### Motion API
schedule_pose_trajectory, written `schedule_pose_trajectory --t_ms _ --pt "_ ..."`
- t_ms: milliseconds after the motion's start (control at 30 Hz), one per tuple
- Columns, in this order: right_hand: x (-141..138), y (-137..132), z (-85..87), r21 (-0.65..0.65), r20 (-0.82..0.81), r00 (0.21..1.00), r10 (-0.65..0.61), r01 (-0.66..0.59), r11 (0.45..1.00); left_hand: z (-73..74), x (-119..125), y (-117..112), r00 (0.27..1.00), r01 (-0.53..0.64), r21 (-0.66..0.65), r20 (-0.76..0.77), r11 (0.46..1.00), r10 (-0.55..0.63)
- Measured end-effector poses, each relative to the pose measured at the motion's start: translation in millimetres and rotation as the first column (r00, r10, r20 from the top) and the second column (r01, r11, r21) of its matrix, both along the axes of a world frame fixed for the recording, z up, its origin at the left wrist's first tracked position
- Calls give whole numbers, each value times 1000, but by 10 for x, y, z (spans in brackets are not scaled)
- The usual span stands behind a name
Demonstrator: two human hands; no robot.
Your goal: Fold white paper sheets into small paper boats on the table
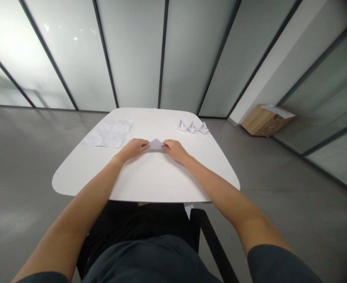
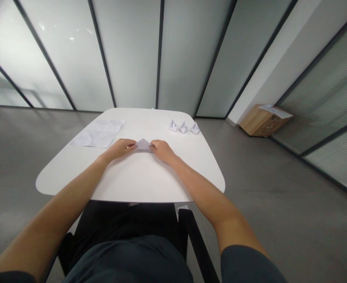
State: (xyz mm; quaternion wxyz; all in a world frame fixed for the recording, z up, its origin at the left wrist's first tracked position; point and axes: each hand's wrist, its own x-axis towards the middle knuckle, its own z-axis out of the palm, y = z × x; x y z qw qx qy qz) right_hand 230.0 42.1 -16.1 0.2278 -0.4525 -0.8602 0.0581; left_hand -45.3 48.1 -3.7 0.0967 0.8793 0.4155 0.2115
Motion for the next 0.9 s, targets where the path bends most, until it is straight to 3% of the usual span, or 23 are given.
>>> schedule_pose_trajectory --t_ms 200,367,467,567,667,767,900 --pt "18 -12 47 -44 -274 961 -34 23 999 0 -22 25 965 -68 -33 252 997 74" --pt "39 2 45 -193 -611 789 -62 -73 978 -79 -3 104 852 -61 -156 506 986 133" --pt "46 32 33 -226 -700 709 -85 -106 968 -103 11 126 803 -37 -190 579 981 142" --pt "47 71 8 -280 -743 659 -115 -150 948 -111 -1 133 799 -14 -215 585 976 140" --pt "62 119 -50 -351 -723 673 -155 -165 922 -123 -38 142 833 24 -264 539 964 127" --pt "100 169 -127 -393 -656 735 -173 -136 909 -137 -86 148 894 27 -260 439 965 93" --pt "154 193 -176 -318 -512 852 -111 -68 946 -130 -128 134 960 -3 -200 273 980 58"
